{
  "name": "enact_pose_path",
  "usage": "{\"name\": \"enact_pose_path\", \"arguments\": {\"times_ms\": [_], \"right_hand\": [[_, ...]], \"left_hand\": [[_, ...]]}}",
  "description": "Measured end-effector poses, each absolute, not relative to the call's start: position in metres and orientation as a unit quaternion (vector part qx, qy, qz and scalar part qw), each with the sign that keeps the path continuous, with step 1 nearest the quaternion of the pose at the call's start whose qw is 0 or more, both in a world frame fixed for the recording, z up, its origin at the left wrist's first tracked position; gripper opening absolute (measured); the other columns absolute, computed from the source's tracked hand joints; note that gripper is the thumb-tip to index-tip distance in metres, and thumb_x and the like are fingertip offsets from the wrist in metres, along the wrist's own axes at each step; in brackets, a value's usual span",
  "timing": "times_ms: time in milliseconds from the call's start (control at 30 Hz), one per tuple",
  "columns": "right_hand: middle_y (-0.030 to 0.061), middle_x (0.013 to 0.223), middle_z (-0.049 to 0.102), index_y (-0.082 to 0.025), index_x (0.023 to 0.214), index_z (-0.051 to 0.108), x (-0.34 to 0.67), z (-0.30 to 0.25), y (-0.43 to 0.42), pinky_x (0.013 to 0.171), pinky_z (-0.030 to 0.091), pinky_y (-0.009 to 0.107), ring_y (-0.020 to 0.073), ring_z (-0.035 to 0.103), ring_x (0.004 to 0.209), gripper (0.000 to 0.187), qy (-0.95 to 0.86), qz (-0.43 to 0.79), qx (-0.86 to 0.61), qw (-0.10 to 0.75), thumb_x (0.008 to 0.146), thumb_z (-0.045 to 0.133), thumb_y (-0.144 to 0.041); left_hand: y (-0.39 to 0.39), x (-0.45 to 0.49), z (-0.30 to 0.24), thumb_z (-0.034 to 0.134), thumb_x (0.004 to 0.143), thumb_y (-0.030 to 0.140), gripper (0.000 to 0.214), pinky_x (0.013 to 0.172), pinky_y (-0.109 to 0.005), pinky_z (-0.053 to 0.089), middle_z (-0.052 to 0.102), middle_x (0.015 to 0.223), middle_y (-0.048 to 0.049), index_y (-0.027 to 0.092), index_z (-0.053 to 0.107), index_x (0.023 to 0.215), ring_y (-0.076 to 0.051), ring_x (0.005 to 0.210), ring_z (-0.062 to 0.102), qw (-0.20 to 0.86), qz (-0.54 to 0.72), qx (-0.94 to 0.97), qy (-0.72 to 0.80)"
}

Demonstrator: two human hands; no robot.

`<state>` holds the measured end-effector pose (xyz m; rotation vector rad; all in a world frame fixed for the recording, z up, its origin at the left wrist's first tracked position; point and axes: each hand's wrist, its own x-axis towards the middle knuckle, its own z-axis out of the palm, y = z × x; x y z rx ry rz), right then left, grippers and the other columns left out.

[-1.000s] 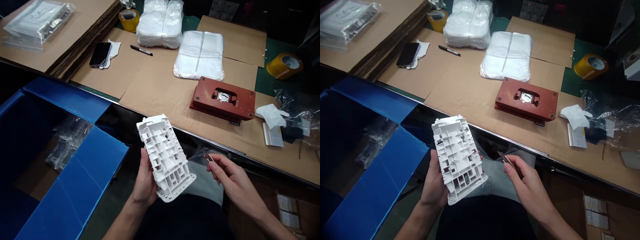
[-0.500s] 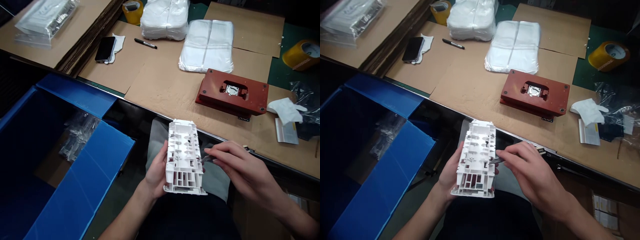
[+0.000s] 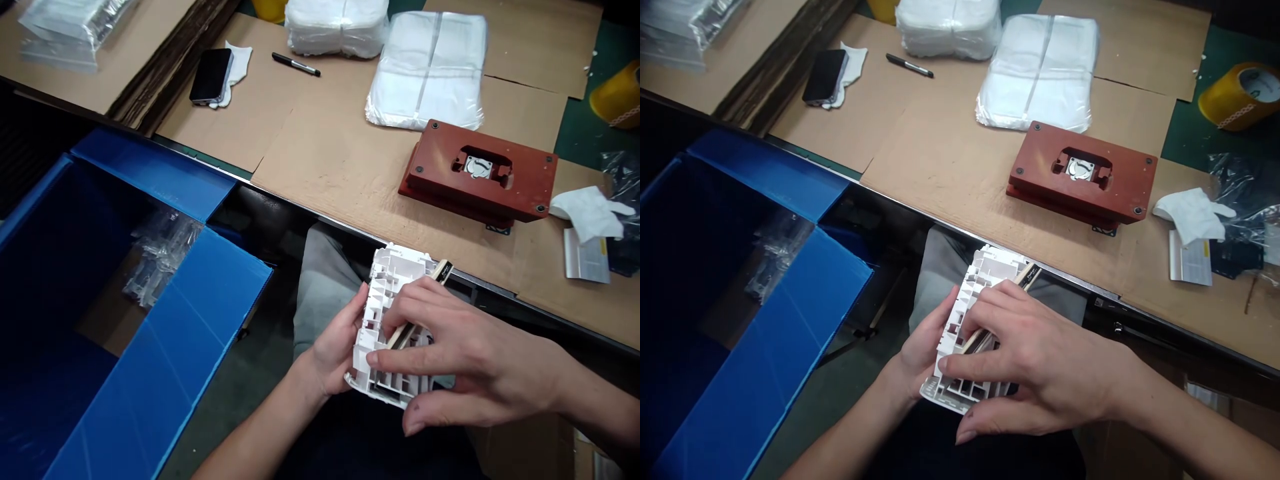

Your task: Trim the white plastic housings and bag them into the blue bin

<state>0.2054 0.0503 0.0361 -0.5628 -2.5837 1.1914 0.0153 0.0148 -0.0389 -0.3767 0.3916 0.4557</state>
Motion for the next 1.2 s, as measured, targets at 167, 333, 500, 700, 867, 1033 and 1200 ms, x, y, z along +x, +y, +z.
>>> {"name": "enact_pose_path", "arguments": {"times_ms": [167,333,500,700,867,1033,1200], "right_hand": [[0.0075,0.112,0.060,-0.024,0.132,0.062,0.205,0.035,0.047,0.090,0.037,0.036,0.0198,0.051,0.099,0.044,-0.880,0.412,-0.200,0.127,0.091,0.069,-0.041],[0.0068,0.106,0.060,-0.023,0.127,0.065,0.208,0.030,0.047,0.088,0.037,0.036,0.0193,0.051,0.097,0.041,-0.883,0.398,-0.197,0.153,0.090,0.070,-0.042],[0.0076,0.098,0.061,-0.019,0.118,0.070,0.209,0.023,0.044,0.086,0.037,0.039,0.0194,0.051,0.091,0.035,-0.882,0.383,-0.201,0.186,0.091,0.070,-0.041],[0.0071,0.100,0.062,-0.019,0.119,0.070,0.215,0.023,0.045,0.088,0.040,0.040,0.0195,0.055,0.094,0.037,-0.857,0.408,-0.214,0.231,0.088,0.074,-0.038],[0.0062,0.104,0.063,-0.023,0.122,0.071,0.227,0.014,0.040,0.084,0.046,0.036,0.0187,0.060,0.095,0.030,-0.780,0.392,-0.356,0.334,0.092,0.067,-0.019],[0.0015,0.111,0.067,-0.034,0.131,0.064,0.228,-0.009,0.022,0.083,0.051,0.025,0.0142,0.064,0.100,0.037,-0.631,0.377,-0.562,0.379,0.097,0.061,-0.020],[-0.0002,0.104,0.072,-0.032,0.116,0.071,0.217,-0.030,-0.002,0.074,0.054,0.023,0.0135,0.067,0.086,0.022,-0.486,0.383,-0.675,0.403,0.094,0.066,-0.034]], "left_hand": [[0.014,0.015,-0.040,0.034,0.099,0.061,0.068,0.100,-0.035,0.044,0.076,0.107,-0.0155,0.007,0.063,0.129,-0.028,0.109,0.069,0.947,0.203,-0.152,0.197],[0.015,0.015,-0.038,0.027,0.099,0.063,0.074,0.098,-0.037,0.046,0.076,0.107,-0.0169,0.005,0.059,0.133,-0.030,0.105,0.070,0.949,0.190,-0.154,0.200],[0.017,0.016,-0.038,0.027,0.101,0.059,0.069,0.097,-0.037,0.048,0.076,0.109,-0.0170,0.007,0.059,0.133,-0.029,0.104,0.071,0.943,0.203,-0.162,0.207],[0.019,0.006,-0.034,0.042,0.098,0.054,0.057,0.100,-0.046,0.048,0.075,0.115,-0.0151,0.012,0.060,0.133,-0.034,0.110,0.069,0.938,0.235,-0.154,0.203],[0.017,-0.001,-0.035,0.081,0.069,0.035,0.059,0.094,-0.045,0.054,0.077,0.109,-0.0127,0.014,0.067,0.123,-0.035,0.103,0.071,0.901,0.334,-0.095,0.260],[0.018,0.005,-0.039,0.089,0.059,0.016,0.064,0.083,-0.039,0.060,0.078,0.090,-0.0063,0.016,0.066,0.120,-0.023,0.079,0.073,0.783,0.429,-0.043,0.448],[0.022,0.011,-0.038,0.080,0.069,0.008,0.063,0.095,-0.046,0.058,0.079,0.097,-0.0045,0.022,0.062,0.128,-0.026,0.094,0.074,0.660,0.539,-0.024,0.523]]}}
